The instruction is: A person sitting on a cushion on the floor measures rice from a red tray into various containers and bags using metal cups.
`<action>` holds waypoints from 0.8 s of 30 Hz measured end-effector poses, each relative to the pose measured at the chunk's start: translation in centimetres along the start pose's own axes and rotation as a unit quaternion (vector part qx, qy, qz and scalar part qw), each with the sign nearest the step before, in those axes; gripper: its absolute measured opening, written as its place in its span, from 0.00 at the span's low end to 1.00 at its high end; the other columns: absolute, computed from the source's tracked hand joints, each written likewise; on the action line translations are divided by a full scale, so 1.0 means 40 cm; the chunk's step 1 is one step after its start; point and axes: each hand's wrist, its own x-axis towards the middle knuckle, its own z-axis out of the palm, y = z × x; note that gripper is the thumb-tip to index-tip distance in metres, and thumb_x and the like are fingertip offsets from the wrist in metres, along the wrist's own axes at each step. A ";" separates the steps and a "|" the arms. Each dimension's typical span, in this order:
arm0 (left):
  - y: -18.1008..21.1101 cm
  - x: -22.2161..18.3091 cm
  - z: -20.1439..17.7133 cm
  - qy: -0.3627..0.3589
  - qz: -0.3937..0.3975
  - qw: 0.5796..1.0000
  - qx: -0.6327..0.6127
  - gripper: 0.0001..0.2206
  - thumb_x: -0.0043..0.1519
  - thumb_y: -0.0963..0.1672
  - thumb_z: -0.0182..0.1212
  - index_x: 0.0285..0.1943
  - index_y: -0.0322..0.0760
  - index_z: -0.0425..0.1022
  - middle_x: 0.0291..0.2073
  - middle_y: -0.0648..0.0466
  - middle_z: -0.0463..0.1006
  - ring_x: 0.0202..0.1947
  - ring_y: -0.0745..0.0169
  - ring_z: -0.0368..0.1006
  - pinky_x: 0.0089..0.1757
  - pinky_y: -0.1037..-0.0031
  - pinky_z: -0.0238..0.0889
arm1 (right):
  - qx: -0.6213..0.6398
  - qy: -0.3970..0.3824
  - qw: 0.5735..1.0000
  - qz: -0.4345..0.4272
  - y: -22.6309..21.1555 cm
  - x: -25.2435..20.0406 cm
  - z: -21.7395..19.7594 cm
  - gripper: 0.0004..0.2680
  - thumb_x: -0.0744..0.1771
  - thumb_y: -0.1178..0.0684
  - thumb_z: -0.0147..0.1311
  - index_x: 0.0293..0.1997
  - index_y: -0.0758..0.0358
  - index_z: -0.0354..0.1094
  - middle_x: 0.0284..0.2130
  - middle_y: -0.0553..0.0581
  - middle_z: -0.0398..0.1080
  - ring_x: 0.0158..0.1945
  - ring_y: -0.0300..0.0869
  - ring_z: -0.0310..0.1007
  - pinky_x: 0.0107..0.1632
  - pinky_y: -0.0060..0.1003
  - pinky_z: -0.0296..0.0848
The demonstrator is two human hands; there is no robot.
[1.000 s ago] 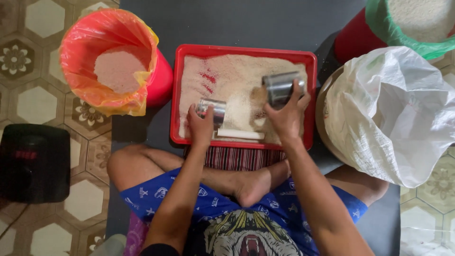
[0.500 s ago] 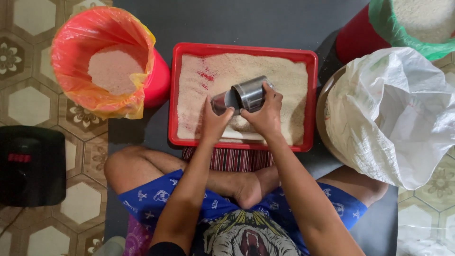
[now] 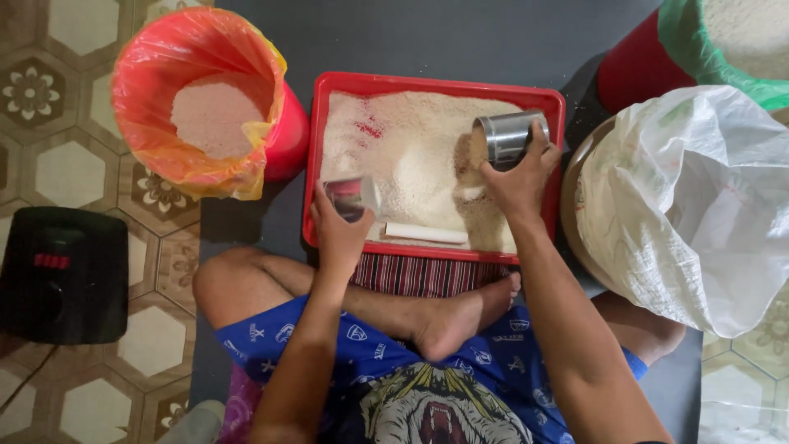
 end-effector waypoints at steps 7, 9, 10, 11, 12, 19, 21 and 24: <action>-0.036 0.004 0.095 0.081 0.057 0.990 0.096 0.51 0.43 0.48 0.74 0.78 0.38 0.53 0.57 0.39 0.68 0.59 0.36 0.68 0.60 0.52 0.59 | -0.001 -0.057 0.998 -0.033 -0.123 -0.116 0.052 0.42 0.52 0.49 0.76 0.72 0.62 0.51 0.52 0.82 0.57 0.56 0.80 0.62 0.59 0.69 0.63; 0.004 0.005 0.094 0.012 -0.005 1.000 0.000 0.52 0.44 0.48 0.76 0.80 0.39 0.49 0.69 0.33 0.59 0.71 0.31 0.54 0.67 0.47 0.45 | 0.011 -0.049 0.998 -0.046 -0.129 -0.160 0.135 0.43 0.49 0.46 0.78 0.70 0.53 0.57 0.52 0.76 0.60 0.56 0.73 0.66 0.59 0.62 0.67; -0.012 0.021 0.114 0.012 -0.003 1.000 0.000 0.52 0.44 0.48 0.76 0.80 0.39 0.49 0.69 0.33 0.59 0.71 0.31 0.54 0.67 0.47 0.45 | 0.012 -0.048 0.998 -0.046 -0.132 -0.174 0.150 0.43 0.49 0.46 0.78 0.70 0.53 0.57 0.52 0.76 0.60 0.56 0.73 0.66 0.59 0.62 0.67; -0.029 0.037 0.134 0.010 -0.014 0.999 -0.028 0.52 0.45 0.50 0.77 0.80 0.39 0.49 0.70 0.33 0.58 0.73 0.34 0.51 0.68 0.48 0.39 | 0.018 -0.068 0.997 -0.032 -0.135 -0.189 0.165 0.42 0.49 0.46 0.76 0.70 0.51 0.56 0.53 0.72 0.59 0.57 0.70 0.66 0.59 0.61 0.68; -0.047 0.052 0.153 0.008 -0.026 0.998 -0.057 0.53 0.45 0.53 0.78 0.80 0.40 0.50 0.71 0.33 0.56 0.75 0.37 0.48 0.70 0.50 0.33 | 0.025 -0.088 0.996 -0.018 -0.139 -0.206 0.180 0.42 0.49 0.46 0.74 0.70 0.48 0.55 0.54 0.68 0.57 0.57 0.67 0.65 0.60 0.60 0.69; 0.160 -0.019 0.037 -0.028 0.026 0.982 -0.187 0.54 0.47 0.50 0.81 0.80 0.36 0.47 0.73 0.29 0.52 0.75 0.31 0.45 0.69 0.47 0.34 | 0.229 -0.137 0.945 0.187 -0.037 -0.165 0.177 0.40 0.54 0.43 0.76 0.72 0.45 0.52 0.58 0.71 0.60 0.54 0.62 0.73 0.45 0.40 0.84; 0.214 -0.043 0.012 -0.054 0.061 0.980 -0.183 0.52 0.53 0.53 0.76 0.81 0.41 0.42 0.72 0.26 0.54 0.73 0.27 0.50 0.68 0.42 0.43 | 0.492 -0.163 0.783 0.344 -0.041 -0.165 0.132 0.35 0.59 0.45 0.72 0.71 0.49 0.49 0.56 0.76 0.55 0.49 0.61 0.68 0.48 0.58 0.82; 0.253 -0.062 -0.003 -0.054 0.106 0.973 -0.200 0.37 0.68 0.53 0.59 0.80 0.37 0.45 0.71 0.26 0.57 0.71 0.26 0.54 0.65 0.40 0.50 | 0.577 -0.134 0.705 0.389 0.080 -0.147 0.151 0.21 0.60 0.44 0.68 0.53 0.42 0.58 0.46 0.71 0.57 0.35 0.64 0.72 0.35 0.57 0.82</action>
